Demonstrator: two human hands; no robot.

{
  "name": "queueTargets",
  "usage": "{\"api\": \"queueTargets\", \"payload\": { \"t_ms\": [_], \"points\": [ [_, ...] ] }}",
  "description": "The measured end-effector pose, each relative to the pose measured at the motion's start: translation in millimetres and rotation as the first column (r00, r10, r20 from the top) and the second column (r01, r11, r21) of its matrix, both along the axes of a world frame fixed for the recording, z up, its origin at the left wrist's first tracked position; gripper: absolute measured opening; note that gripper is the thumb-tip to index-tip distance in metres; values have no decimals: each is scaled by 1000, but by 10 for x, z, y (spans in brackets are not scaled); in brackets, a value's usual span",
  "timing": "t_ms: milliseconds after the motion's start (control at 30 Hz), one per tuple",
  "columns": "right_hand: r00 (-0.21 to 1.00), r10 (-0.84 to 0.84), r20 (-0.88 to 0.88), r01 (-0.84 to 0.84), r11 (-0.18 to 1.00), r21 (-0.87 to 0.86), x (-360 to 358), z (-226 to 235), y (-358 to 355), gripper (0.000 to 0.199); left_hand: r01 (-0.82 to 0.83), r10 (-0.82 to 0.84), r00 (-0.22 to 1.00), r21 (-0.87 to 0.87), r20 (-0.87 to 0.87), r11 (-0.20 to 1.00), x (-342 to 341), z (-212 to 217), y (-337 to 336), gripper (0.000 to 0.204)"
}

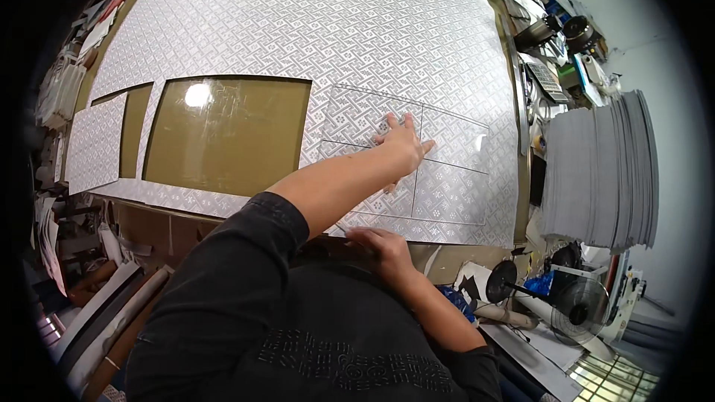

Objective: Measuring and cutting large sheets of patterned packaging material using a ruler and a knife.

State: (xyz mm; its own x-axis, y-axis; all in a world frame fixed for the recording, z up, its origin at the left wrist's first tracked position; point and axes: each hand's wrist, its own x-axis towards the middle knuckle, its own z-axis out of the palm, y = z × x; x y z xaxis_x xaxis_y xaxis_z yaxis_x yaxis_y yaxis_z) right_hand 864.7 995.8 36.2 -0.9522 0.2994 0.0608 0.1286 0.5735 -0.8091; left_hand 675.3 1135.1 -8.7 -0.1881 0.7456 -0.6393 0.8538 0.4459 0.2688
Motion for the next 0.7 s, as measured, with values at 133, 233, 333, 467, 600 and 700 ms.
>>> {"api": "queueTargets", "payload": {
  "t_ms": [133,233,333,467,600,700],
  "points": [
    [948,-315,-40,317,943,97,563,-15,91,24,186,-185,979,10,-85,982,-83,254,-210,125],
    [860,-508,-47,510,858,55,893,-81,191,21,350,-344,929,24,-134,936,-134,279,-398,90],
    [804,-589,-81,592,806,14,1099,-199,386,19,-40,17,996,280,84,959,-168,158,-599,91],
    [798,-587,-132,600,794,96,1307,-272,720,14,107,-122,992,592,-15,799,-104,7,-1182,83],
    [735,-650,-196,664,748,9,1217,-393,1149,13,-31,77,997,818,-17,574,199,5,-1755,70],
    [691,-689,-216,668,724,-174,1192,-535,1434,18,-78,169,986,873,-6,482,269,-59,-1991,68]
  ]
}}
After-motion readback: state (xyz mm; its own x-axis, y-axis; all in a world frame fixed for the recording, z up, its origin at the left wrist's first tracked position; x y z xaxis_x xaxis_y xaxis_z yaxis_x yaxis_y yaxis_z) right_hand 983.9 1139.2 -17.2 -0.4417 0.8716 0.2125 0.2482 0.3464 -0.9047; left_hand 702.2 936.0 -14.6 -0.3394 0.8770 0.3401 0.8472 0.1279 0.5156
